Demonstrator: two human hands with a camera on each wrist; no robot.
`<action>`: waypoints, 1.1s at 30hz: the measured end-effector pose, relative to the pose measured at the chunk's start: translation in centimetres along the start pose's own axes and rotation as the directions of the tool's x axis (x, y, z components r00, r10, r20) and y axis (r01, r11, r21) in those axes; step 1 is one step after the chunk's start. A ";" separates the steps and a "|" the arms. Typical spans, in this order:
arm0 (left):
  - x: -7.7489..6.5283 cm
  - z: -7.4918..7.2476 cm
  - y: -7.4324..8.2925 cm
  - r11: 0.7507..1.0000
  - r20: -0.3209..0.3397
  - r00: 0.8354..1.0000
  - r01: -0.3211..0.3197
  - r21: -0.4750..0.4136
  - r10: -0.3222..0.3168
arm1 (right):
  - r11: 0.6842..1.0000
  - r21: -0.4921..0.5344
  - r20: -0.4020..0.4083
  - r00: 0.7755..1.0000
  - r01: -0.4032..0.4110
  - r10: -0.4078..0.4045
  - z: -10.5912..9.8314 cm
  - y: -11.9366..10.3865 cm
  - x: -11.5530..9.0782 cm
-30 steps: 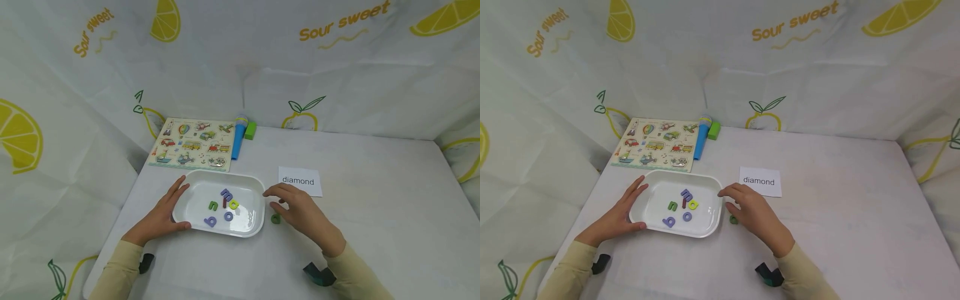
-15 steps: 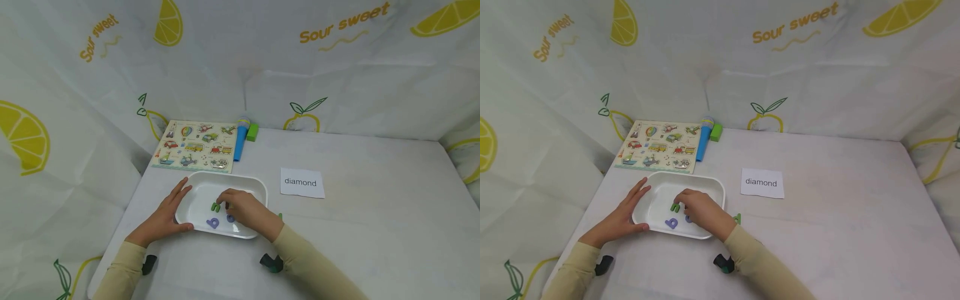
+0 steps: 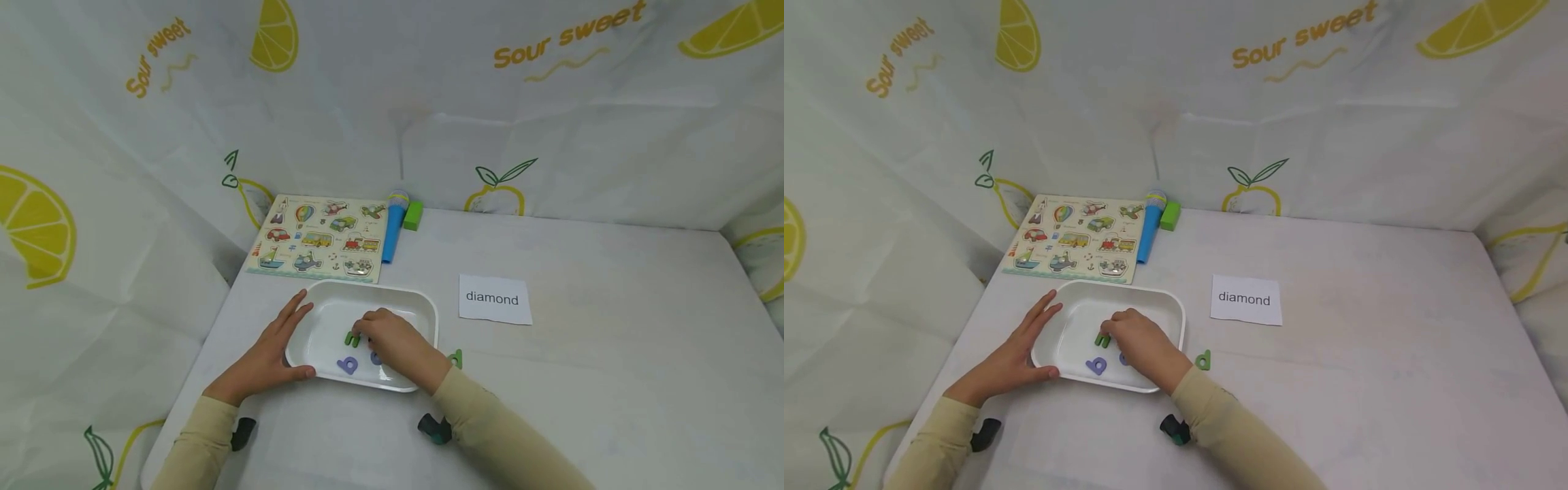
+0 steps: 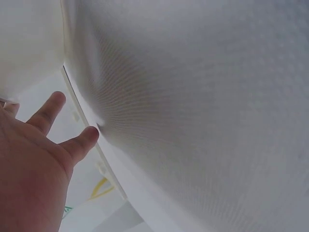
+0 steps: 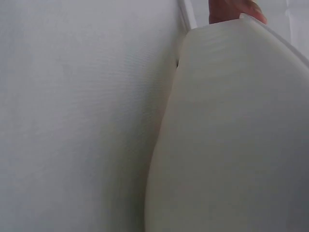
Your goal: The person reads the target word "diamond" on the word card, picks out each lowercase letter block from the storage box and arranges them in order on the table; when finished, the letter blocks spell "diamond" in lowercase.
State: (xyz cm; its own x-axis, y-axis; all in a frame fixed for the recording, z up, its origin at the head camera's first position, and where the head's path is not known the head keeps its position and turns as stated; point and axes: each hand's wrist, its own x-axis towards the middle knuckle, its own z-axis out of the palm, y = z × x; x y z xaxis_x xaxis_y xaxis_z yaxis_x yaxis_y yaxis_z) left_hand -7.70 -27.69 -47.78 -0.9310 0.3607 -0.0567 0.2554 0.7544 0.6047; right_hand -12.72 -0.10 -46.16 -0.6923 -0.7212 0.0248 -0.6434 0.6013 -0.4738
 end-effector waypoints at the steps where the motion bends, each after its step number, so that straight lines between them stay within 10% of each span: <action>1: 0.0 0.0 0.0 1.000 0.000 1.000 0.000 -0.001 0.000 | 1.000 -0.016 -0.001 1.000 0.003 -0.003 0.1 0.0 0.1; 16: 0.1 -0.1 0.1 0.999 -0.011 1.000 -0.029 -0.013 0.029 | 0.987 -0.133 0.036 0.996 0.089 -0.084 -0.3 -0.1 -0.1; 23: 0.0 0.1 0.1 1.000 -0.016 1.000 -0.022 -0.018 0.022 | 0.993 0.096 0.003 0.998 0.070 -0.070 -2.7 -0.3 -1.7; 33: 0.0 0.0 0.2 0.999 -0.024 0.999 -0.036 0.001 0.036 | 0.910 0.353 -0.188 0.969 0.218 -0.159 -7.8 1.3 -5.7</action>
State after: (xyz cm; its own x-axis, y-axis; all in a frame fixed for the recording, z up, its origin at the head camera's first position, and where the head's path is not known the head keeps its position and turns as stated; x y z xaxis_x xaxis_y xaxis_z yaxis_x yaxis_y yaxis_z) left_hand -7.61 -27.55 -47.60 -0.9272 0.3742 -0.0156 0.2890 0.7412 0.6059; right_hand -12.15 7.47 -40.08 -0.6298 -0.7303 0.2645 -0.6210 0.2689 -0.7362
